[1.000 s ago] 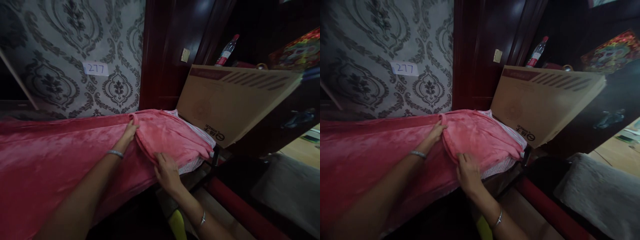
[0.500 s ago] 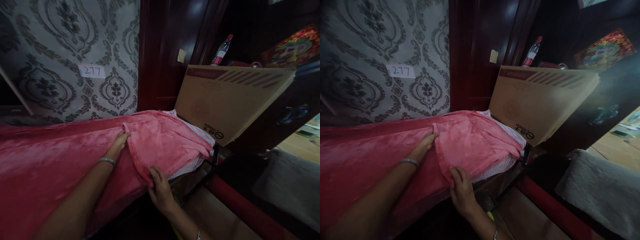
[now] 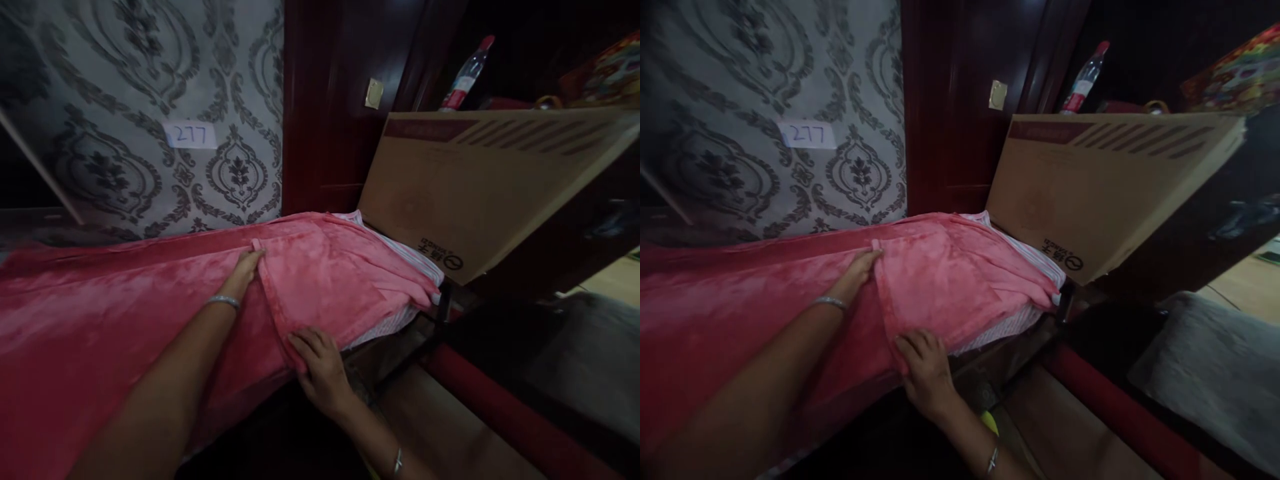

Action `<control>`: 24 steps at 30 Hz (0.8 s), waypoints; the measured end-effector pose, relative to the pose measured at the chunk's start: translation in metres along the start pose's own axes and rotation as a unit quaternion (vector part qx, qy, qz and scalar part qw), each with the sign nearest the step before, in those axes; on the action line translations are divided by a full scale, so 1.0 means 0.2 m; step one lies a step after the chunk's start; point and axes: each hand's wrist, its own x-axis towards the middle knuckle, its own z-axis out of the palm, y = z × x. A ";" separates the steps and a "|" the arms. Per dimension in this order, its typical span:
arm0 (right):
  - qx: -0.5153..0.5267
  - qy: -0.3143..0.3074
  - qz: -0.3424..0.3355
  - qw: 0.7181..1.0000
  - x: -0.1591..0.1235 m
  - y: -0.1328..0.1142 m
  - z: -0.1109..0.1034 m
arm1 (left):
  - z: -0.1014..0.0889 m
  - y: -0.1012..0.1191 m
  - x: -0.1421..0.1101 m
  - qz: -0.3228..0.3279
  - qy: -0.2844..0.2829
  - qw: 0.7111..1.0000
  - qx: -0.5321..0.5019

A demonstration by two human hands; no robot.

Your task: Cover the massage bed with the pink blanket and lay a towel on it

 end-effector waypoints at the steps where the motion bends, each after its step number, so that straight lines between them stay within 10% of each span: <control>1: 0.006 0.003 -0.013 1.000 0.00 0.02 0.00 | 0.01 0.01 0.02 0.016 0.007 1.000 0.014; 12: 0.070 -0.035 -0.010 0.997 0.02 0.07 -0.12 | 0.04 -0.05 0.04 0.070 0.018 0.994 0.085; 18: -0.033 0.045 0.140 0.989 0.14 0.40 -0.30 | 0.01 -0.05 0.08 0.074 0.001 0.994 0.086; 24: -0.196 -0.146 0.319 0.916 0.28 0.70 -0.42 | 0.03 -0.08 0.10 0.132 0.009 0.982 0.135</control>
